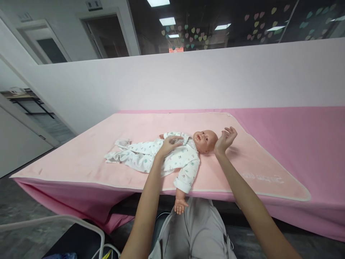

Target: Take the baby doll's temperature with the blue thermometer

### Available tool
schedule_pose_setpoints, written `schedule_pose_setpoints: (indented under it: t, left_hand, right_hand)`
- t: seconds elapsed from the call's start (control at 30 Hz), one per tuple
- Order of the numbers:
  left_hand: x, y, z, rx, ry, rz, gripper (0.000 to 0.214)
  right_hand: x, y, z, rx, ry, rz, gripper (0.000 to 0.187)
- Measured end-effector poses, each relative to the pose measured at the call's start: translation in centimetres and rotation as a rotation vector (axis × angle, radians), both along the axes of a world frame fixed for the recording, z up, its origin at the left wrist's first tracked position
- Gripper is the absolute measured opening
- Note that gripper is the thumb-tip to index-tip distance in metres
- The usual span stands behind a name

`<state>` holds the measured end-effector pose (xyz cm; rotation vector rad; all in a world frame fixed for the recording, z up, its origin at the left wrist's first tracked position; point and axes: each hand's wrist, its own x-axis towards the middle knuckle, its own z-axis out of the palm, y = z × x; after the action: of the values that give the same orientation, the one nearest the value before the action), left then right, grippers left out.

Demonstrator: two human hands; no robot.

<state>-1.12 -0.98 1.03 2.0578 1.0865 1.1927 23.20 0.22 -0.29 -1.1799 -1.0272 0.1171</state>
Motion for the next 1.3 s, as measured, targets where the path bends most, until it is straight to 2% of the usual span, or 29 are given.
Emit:
schedule_pose_setpoints:
  t: [0.07,0.1,0.17,0.23,0.3,0.43,0.53,0.63,0.7,0.8,0.97,1.03,1.13,1.2,1.3]
  left_hand:
    - [0.2,-0.1,-0.1,-0.058,0.033,-0.057,0.031]
    - [0.3,0.0,-0.3,-0.067,0.021,-0.036,0.029]
    - [0.3,0.4,-0.7,-0.095,-0.089,0.041,0.024]
    - [0.2,0.9,-1.1,-0.143,-0.264,0.101,0.025]
    - [0.1,1.3,-1.3,-0.179,-0.438,0.138,0.026]
    - [-0.1,1.6,-1.4,-0.230,-0.590,0.150,0.029]
    - [-0.1,1.4,-1.2,-0.232,-0.562,0.132,0.029]
    - [-0.1,1.2,-0.9,-0.201,-0.524,0.116,0.029]
    - [0.0,1.1,-0.9,-0.199,-0.519,0.104,0.030]
    - [-0.1,1.2,-1.0,-0.210,-0.540,0.094,0.030]
    - [-0.1,1.2,-1.2,-0.211,-0.512,0.106,0.029]
    - [0.0,0.9,-1.1,-0.168,-0.433,0.089,0.028]
    - [0.2,0.2,-0.9,-0.119,-0.220,-0.002,0.024]
    - [0.3,-0.1,-0.7,-0.099,-0.121,-0.048,0.023]
    - [0.4,-0.2,-0.7,-0.085,-0.106,-0.038,0.024]
  right_hand:
    - [-1.3,-0.8,-0.5,0.142,-0.096,-0.033,0.034]
    - [-2.1,-1.2,-0.9,0.223,-0.242,0.014,0.031]
    - [-3.7,-2.0,-1.9,0.327,-0.635,0.232,0.022]
    - [-5.3,-2.6,-2.6,0.288,-0.940,0.453,0.022]
    - [-6.7,-3.0,-2.7,0.171,-1.061,0.510,0.025]
    - [-8.7,-2.8,-1.0,-0.134,-1.035,0.319,0.030]
    - [-9.9,-1.9,0.7,-0.372,-1.065,0.218,0.028]
    - [-11.0,-0.9,1.4,-0.498,-1.045,0.194,0.025]
    - [-11.5,-0.4,1.4,-0.465,-0.960,0.217,0.024]
    - [-11.8,-0.4,1.0,-0.310,-0.826,0.242,0.024]
    - [-10.5,-1.5,0.8,-0.169,-0.719,0.194,0.026]
    - [-9.4,-1.7,1.2,-0.038,-0.619,0.159,0.027]
    - [-7.7,-1.7,1.9,0.153,-0.420,0.106,0.025]
    - [-6.9,-1.7,2.3,0.171,-0.324,0.079,0.026]
    - [-6.3,-2.2,2.6,0.143,-0.238,0.025,0.028]
